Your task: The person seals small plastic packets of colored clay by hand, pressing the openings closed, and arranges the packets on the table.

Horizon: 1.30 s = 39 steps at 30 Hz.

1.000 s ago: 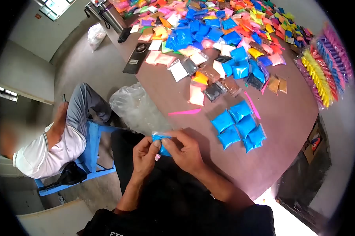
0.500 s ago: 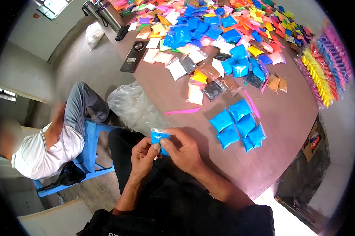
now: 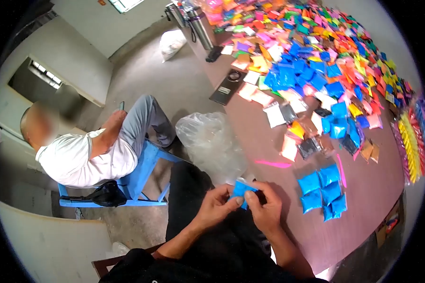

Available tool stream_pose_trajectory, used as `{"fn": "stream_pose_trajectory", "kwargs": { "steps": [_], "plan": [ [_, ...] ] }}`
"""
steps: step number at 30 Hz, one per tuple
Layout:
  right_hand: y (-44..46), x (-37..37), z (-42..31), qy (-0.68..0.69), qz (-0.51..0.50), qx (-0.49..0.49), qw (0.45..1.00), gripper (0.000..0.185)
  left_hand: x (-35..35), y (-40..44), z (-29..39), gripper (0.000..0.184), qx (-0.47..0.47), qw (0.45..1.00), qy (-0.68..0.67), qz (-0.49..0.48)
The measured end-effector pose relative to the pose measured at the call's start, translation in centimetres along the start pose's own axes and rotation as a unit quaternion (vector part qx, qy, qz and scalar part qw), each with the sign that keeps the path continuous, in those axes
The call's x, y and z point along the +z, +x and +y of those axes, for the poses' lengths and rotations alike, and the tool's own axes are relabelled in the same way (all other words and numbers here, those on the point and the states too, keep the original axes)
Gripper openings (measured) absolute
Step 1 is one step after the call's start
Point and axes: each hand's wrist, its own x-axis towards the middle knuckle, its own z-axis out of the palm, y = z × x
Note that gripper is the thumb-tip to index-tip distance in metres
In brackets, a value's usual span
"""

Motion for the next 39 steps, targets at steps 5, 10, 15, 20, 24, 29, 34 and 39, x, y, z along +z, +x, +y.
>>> {"fn": "stream_pose_trajectory", "kwargs": {
  "steps": [5,10,15,20,24,29,34,39],
  "plan": [
    [0.3,-0.3,0.7,-0.068,-0.014,-0.085,0.994,0.009,-0.1,-0.2,0.4,0.022,-0.025,0.999,-0.044,-0.002],
    [0.4,-0.1,1.0,-0.088,-0.040,-0.113,0.989,0.006,-0.7,-0.3,-0.8,0.021,0.002,0.998,-0.057,-0.007],
    [0.6,-0.5,1.1,-0.136,-0.059,-0.151,0.977,0.005,-0.7,-0.9,0.0,0.021,0.008,1.000,-0.015,0.007],
    [0.4,-0.4,1.0,-0.173,-0.043,-0.147,0.973,0.004,-0.6,-0.4,-0.7,0.019,0.013,0.999,-0.025,0.040],
    [0.3,-0.3,0.7,-0.147,-0.035,-0.081,0.985,0.008,-0.8,-0.1,-1.0,0.019,0.022,0.998,-0.041,0.034],
    [0.5,-0.9,1.4,-0.134,-0.020,-0.048,0.990,0.009,-0.1,0.3,-0.2,0.021,0.020,0.995,-0.092,0.043],
    [0.8,-1.6,1.8,-0.234,-0.056,-0.131,0.962,0.008,-0.8,0.8,-1.3,0.023,-0.003,0.998,-0.057,0.018],
    [0.4,-1.0,1.2,-0.161,-0.034,-0.096,0.982,0.008,-0.4,1.0,-1.2,0.022,-0.003,0.998,-0.068,0.006]
  ]
}}
